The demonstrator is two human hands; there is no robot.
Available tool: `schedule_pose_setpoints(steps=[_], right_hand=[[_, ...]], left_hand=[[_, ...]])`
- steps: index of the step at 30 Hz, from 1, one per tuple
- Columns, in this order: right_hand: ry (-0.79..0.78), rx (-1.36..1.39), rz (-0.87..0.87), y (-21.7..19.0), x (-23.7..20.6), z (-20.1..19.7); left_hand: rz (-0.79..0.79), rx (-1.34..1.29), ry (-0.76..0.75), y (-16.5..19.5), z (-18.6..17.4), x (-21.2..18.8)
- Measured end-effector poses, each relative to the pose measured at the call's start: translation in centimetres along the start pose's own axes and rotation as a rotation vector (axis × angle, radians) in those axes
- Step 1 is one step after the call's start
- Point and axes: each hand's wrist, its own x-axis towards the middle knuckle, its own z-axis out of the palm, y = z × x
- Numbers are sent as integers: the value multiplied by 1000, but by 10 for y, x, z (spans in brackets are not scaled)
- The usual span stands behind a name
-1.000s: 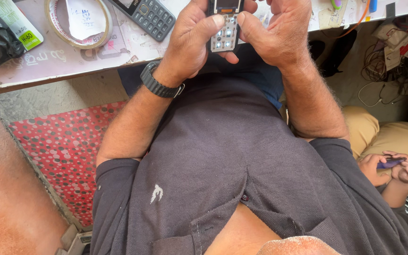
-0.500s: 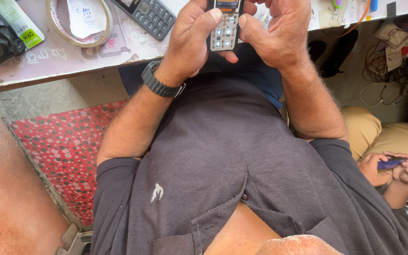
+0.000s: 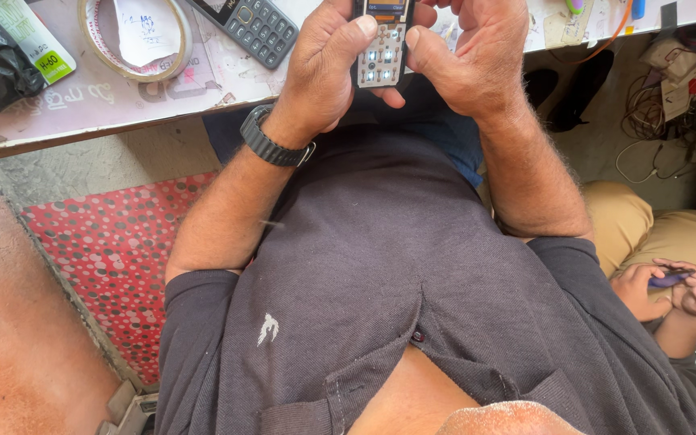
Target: The person disassembles a feature phone by removing the back cover and battery, then manipulates the internal keypad assembly and ribbon cable. They reassemble the phone and handle a small white component at the end.
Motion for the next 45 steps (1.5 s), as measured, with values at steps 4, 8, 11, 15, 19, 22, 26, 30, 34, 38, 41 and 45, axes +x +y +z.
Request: schedule_pose_setpoints(steps=[4, 8, 11, 15, 19, 22, 26, 30, 34, 38, 41, 45], right_hand=[[19, 8, -9, 0, 1, 1], [49, -19, 30, -3, 1, 2], [124, 166, 271, -8, 0, 6], [101, 535, 387, -9, 1, 13], [57, 665, 449, -8, 1, 13], [39, 695, 459, -6, 0, 13], [55, 606, 468, -7, -1, 16], [65, 594, 473, -6, 0, 18], [73, 619, 445, -3, -2, 17], [75, 603, 441, -2, -3, 19], [74, 632, 452, -5, 1, 21], [82, 639, 473, -13, 10, 25]], left_hand=[[-5, -18, 0, 1, 1, 1], [0, -17, -1, 2, 1, 1], [-1, -38, 11, 1, 1, 1], [25, -26, 48, -3, 3, -2], [85, 77, 64, -6, 4, -5], [130, 163, 40, -7, 2, -7], [117, 176, 64, -11, 4, -8], [134, 168, 77, -17, 6, -10], [137, 181, 68, -19, 4, -11], [131, 158, 65, -20, 3, -10], [107, 119, 78, -20, 4, -11], [71, 74, 103, -17, 3, -10]])
